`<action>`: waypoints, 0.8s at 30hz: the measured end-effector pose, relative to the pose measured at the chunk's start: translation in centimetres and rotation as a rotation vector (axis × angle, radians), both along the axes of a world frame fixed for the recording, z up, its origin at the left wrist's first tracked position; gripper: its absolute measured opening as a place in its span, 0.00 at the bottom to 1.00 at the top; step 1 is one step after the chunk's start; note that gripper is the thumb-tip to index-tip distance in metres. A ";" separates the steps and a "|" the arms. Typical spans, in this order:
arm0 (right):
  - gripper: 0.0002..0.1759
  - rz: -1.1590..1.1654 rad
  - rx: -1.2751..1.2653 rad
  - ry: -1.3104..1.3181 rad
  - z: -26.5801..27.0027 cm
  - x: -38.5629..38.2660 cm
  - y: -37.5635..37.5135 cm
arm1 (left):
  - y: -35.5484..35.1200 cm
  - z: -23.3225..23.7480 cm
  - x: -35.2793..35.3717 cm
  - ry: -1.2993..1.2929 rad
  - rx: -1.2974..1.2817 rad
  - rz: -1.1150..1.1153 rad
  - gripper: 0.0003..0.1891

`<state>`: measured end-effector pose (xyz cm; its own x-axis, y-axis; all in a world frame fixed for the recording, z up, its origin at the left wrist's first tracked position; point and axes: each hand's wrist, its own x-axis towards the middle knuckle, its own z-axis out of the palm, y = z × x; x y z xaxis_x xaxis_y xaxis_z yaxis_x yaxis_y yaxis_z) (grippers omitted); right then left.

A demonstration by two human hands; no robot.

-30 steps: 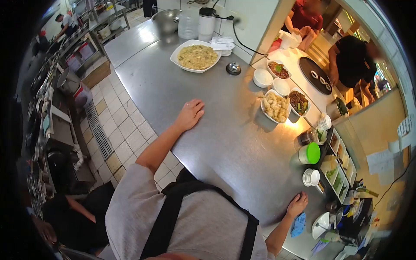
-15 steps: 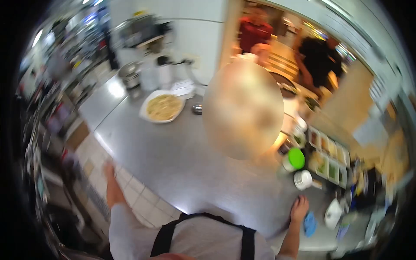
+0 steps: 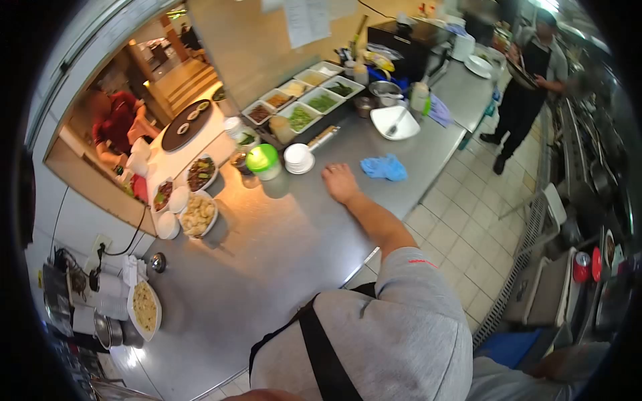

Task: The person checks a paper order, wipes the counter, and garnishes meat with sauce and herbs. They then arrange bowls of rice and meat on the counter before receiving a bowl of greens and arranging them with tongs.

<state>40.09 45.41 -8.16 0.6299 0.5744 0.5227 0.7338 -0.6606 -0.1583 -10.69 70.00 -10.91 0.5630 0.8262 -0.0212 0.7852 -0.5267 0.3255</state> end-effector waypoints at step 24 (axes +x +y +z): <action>0.17 0.311 0.374 1.807 -12.5 -18.5 -49.9 | -37.0 7.7 42.6 -0.098 0.067 -1.029 0.28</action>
<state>21.60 -4.49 -20.64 0.4032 0.7904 -0.4611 -0.3925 -0.3058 -0.8674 31.92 32.98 -3.16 0.9942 -0.0575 0.0912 -0.0832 -0.9475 0.3088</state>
